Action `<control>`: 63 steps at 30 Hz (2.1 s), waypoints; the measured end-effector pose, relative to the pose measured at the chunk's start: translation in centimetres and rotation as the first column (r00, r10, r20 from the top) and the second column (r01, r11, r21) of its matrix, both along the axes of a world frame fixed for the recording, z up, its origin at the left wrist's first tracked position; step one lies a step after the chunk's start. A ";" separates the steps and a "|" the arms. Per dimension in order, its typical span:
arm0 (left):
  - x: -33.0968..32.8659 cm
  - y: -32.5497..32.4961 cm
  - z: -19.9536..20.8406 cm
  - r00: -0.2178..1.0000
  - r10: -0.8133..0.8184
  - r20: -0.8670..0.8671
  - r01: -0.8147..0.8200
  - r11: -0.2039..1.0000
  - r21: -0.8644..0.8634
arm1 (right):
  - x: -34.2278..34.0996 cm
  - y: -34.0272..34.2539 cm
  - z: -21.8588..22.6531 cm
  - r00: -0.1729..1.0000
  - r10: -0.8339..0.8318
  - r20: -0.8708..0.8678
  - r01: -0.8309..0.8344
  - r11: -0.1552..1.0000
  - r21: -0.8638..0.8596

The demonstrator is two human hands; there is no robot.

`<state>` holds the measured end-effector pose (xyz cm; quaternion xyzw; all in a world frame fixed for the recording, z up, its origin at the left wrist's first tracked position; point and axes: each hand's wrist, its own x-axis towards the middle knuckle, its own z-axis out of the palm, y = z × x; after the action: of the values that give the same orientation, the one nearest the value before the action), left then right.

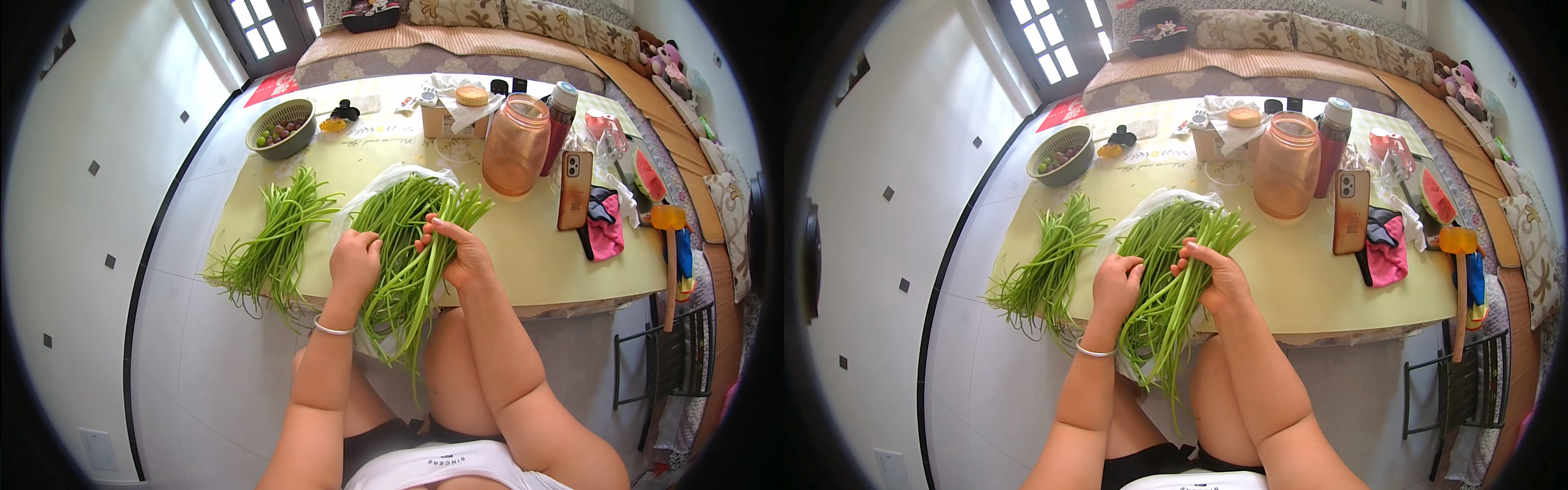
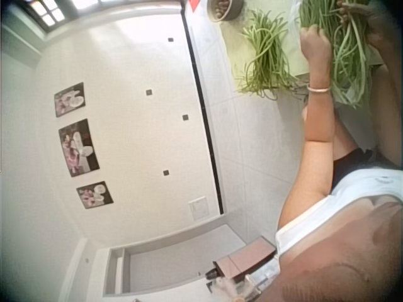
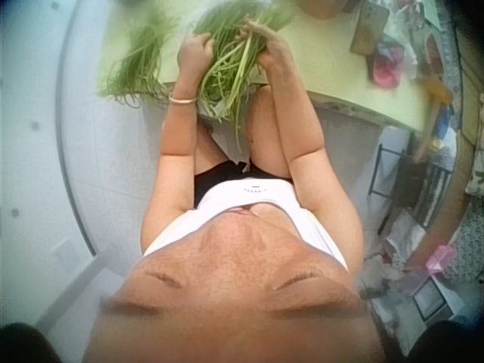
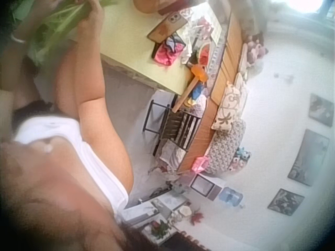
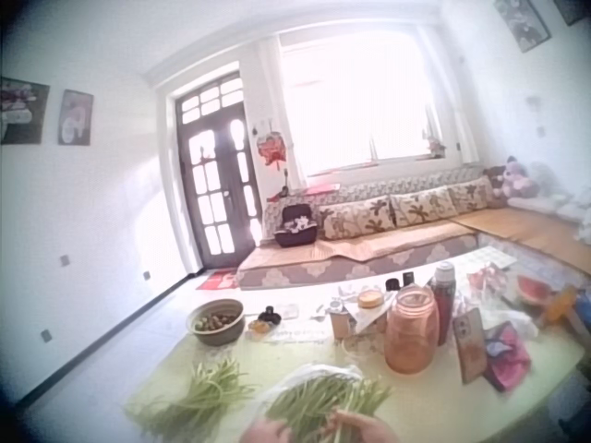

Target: The person sits on the floor and sorts a bundle of long green vegetables, picking individual stems and placing them into a plastic bag on the table. The person then stands up and walks toward a glass door, opening it to step outside.

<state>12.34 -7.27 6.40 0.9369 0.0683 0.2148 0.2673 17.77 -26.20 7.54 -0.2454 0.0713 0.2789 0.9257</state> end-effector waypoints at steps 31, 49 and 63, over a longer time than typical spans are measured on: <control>1.0 1.3 -0.1 0.983 -0.051 -0.174 0.018 0.982 -0.187 | 0.2 0.3 -0.6 0.999 -0.029 0.016 0.030 0.999 -0.034; -0.9 -0.3 3.4 0.988 -0.060 0.139 0.123 0.855 -0.504 | 0.1 0.1 -0.2 1.000 -0.013 0.002 0.013 1.000 -0.014; -3.3 -3.4 5.9 0.966 -0.226 0.127 0.254 0.925 -0.284 | -0.3 0.3 0.6 0.987 -0.007 0.163 -0.004 0.998 0.067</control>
<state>9.05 -10.64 12.30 0.8763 -0.0278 0.2102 0.4325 17.52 -25.95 8.18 -0.2364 -0.0142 0.2596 0.9362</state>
